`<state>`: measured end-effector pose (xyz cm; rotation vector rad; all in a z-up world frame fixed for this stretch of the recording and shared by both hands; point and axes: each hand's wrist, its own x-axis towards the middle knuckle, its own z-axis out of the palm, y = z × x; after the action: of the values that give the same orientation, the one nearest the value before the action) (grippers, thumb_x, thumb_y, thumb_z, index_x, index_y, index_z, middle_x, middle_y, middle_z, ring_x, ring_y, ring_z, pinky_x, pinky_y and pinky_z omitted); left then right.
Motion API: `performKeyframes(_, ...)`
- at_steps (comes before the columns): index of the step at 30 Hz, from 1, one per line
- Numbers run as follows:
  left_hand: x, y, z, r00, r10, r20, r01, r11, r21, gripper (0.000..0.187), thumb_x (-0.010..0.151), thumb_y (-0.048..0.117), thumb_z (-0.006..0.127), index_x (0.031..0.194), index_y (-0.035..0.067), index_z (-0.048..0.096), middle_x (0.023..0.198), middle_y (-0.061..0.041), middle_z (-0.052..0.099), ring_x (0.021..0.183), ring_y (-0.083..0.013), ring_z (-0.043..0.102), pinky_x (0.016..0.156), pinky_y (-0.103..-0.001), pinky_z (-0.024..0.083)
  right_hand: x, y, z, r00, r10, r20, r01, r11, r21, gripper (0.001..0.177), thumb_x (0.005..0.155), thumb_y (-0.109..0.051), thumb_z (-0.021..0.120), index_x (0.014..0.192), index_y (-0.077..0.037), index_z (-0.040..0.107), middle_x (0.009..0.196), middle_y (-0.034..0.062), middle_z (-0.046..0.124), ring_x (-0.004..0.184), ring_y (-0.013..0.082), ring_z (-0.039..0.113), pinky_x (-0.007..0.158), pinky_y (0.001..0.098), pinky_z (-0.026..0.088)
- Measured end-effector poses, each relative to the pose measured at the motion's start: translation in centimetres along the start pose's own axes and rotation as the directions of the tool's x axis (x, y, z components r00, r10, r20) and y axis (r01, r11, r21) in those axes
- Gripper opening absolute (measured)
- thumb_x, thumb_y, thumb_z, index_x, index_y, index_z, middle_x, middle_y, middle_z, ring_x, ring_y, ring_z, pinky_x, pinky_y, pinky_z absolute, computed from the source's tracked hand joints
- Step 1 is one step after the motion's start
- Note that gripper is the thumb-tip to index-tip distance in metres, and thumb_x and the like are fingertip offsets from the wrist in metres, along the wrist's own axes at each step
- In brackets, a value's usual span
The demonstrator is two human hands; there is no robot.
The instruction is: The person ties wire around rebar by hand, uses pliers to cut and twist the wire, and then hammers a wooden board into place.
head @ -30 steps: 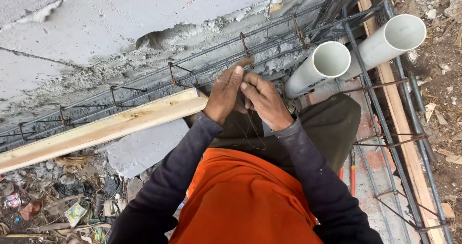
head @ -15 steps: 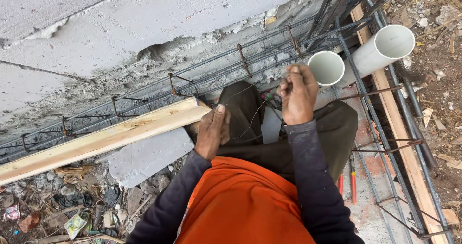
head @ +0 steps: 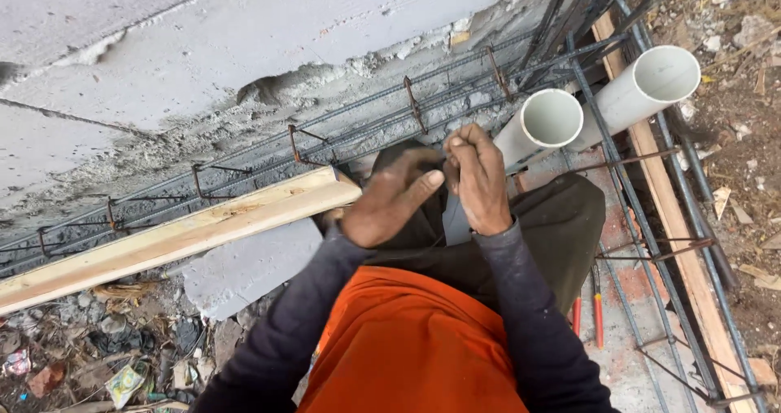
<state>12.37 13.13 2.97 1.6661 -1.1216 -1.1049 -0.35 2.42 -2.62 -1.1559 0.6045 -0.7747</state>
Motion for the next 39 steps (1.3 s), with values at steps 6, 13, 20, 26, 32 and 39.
performKeyframes(6,-0.6,-1.4,2.2,0.998,-0.009,-0.069,-0.002,0.988,-0.152,0.036,0.111,0.034,0.048,0.096,0.002,0.054,0.064,0.0,0.049,0.053,-0.0093,0.046,0.048,-0.028,0.039,-1.3,-2.0,-1.8,0.991,0.041,0.127,-0.03,0.996,-0.087,0.023,0.109,-0.016,0.049,0.089,-0.006,0.052,0.069,-0.0052,0.041,0.056,0.0036,0.036,0.05,0.022,0.032)
performKeyframes(13,-1.9,-1.8,0.0,0.962,0.244,-0.126,-0.184,0.913,0.364,0.041,0.111,0.041,0.044,0.095,0.005,0.053,0.063,-0.016,0.041,0.053,-0.0262,0.048,0.054,-0.041,0.043,-0.1,-3.1,-6.7,0.927,0.108,0.358,-0.251,0.889,0.382,0.015,0.108,-0.016,0.057,0.095,-0.01,0.052,0.078,-0.0052,0.042,0.058,0.0047,0.039,0.05,0.0222,0.033)
performKeyframes(20,-1.8,0.0,3.9,0.943,0.243,-0.228,-0.113,0.877,0.466,0.031,0.109,0.034,0.05,0.102,0.007,0.062,0.071,-0.023,0.06,0.07,-0.0453,0.062,0.059,-0.052,0.044,-0.5,-4.4,-0.4,0.97,0.236,-0.054,-0.152,0.767,0.623,0.013,0.105,-0.026,0.043,0.103,-0.014,0.047,0.092,0.0025,0.054,0.091,0.0189,0.067,0.073,0.034,0.055)
performKeyframes(26,-1.1,0.8,5.6,0.842,0.512,-0.17,-0.359,0.767,0.532,0.025,0.109,0.026,0.05,0.111,0.003,0.059,0.082,-0.021,0.062,0.074,-0.0418,0.063,0.062,-0.048,0.048,-1.1,-4.2,0.3,0.997,-0.058,0.053,0.002,0.693,0.721,0.015,0.117,-0.032,0.044,0.116,-0.02,0.051,0.075,-0.0047,0.036,0.055,0.0041,0.033,0.055,0.0224,0.032)
performKeyframes(32,-1.2,0.3,6.3,0.992,0.1,-0.07,-0.097,0.994,0.043,0.026,0.109,0.025,0.045,0.121,0.004,0.054,0.072,-0.02,0.061,0.066,-0.0401,0.064,0.06,-0.047,0.047,0.0,-3.1,-1.5,0.997,-0.044,0.063,-0.02,0.644,0.765,0.025,0.117,-0.034,0.043,0.12,-0.013,0.056,0.073,-0.006,0.035,0.054,0.0038,0.029,0.051,0.0224,0.028)
performKeyframes(39,0.6,-2.4,9.8,0.953,0.252,-0.169,-0.152,0.879,0.452,0.019,0.107,0.021,0.053,0.103,0.003,0.058,0.068,-0.024,0.061,0.065,-0.0445,0.063,0.058,-0.053,0.045,-0.2,-4.1,-2.2,0.98,0.025,-0.197,0.086,0.842,0.533,0.04,0.11,-0.041,0.041,0.111,-0.005,0.059,0.076,-0.0023,0.038,0.065,0.0113,0.038,0.063,0.0284,0.036)
